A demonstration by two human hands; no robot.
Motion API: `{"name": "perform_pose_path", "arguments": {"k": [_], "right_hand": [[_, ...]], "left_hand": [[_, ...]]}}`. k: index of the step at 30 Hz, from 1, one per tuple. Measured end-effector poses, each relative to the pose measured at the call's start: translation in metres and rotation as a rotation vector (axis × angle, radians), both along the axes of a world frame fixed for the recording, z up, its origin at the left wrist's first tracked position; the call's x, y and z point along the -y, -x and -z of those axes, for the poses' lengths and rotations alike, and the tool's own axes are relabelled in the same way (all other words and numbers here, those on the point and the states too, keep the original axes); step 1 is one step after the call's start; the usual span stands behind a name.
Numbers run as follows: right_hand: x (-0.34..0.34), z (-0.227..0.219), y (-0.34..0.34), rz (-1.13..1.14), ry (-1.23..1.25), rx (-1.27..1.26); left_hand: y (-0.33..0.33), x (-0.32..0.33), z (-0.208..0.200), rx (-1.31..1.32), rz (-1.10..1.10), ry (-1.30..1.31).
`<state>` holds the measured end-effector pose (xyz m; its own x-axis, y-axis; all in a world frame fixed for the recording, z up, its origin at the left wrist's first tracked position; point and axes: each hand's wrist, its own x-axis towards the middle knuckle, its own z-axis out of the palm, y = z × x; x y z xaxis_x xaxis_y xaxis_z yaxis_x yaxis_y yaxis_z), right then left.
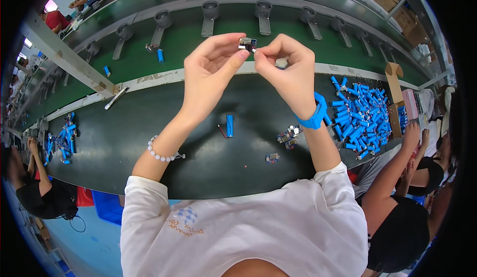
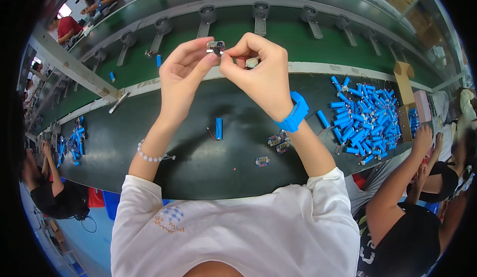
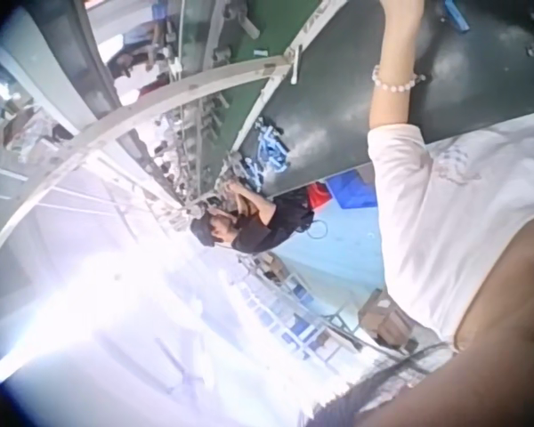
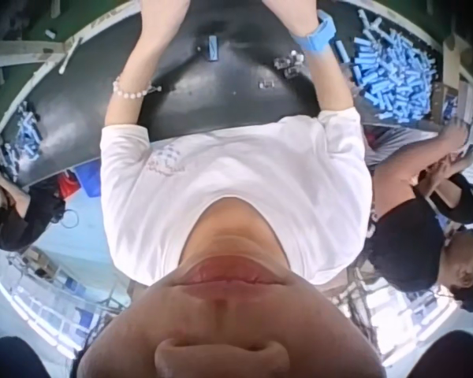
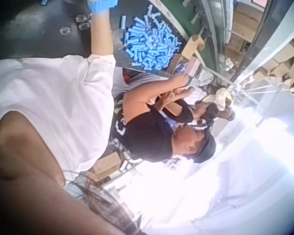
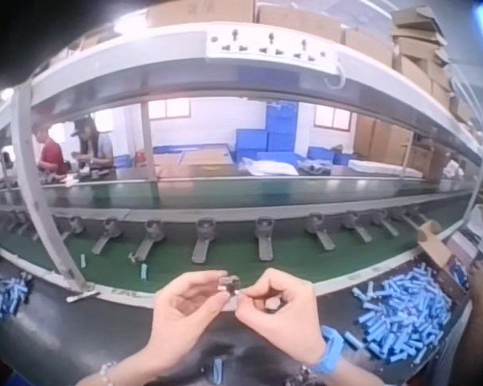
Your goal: Assembling lithium batteries onto small circuit boards on a factory production line.
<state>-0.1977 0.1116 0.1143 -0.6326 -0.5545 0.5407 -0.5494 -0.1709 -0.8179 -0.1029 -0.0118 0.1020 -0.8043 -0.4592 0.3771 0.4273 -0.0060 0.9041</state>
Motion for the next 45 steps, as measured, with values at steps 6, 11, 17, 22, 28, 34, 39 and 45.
{"name": "perform_pose_path", "arguments": {"k": [6, 11, 17, 22, 28, 34, 39, 45], "right_hand": [[0.0, 0.0, -0.002, 0.047, 0.005, -0.042], [0.001, 0.001, -0.003, 0.082, 0.011, -0.071], [0.004, 0.004, -0.003, 0.177, 0.049, -0.104], [0.002, 0.002, -0.006, 0.187, 0.022, -0.09], [0.002, 0.002, -0.009, 0.024, -0.038, 0.032], [0.004, 0.009, -0.006, -0.08, -0.075, 0.011], [0.002, 0.005, -0.009, -0.112, -0.092, 0.026], [-0.005, 0.001, -0.012, -0.161, -0.092, 0.098]], "left_hand": [[-0.002, -0.002, 0.0, -0.038, -0.045, 0.078], [-0.003, -0.003, 0.001, -0.01, -0.048, 0.105], [0.0, -0.001, 0.005, -0.088, -0.09, 0.222], [0.001, 0.007, 0.008, -0.118, -0.141, 0.44], [0.0, 0.021, 0.004, -0.087, -0.085, 0.444], [0.0, 0.031, 0.003, -0.008, -0.019, 0.431], [0.0, 0.036, 0.002, 0.008, 0.031, 0.449], [0.0, 0.032, 0.003, -0.026, 0.058, 0.412]]}}
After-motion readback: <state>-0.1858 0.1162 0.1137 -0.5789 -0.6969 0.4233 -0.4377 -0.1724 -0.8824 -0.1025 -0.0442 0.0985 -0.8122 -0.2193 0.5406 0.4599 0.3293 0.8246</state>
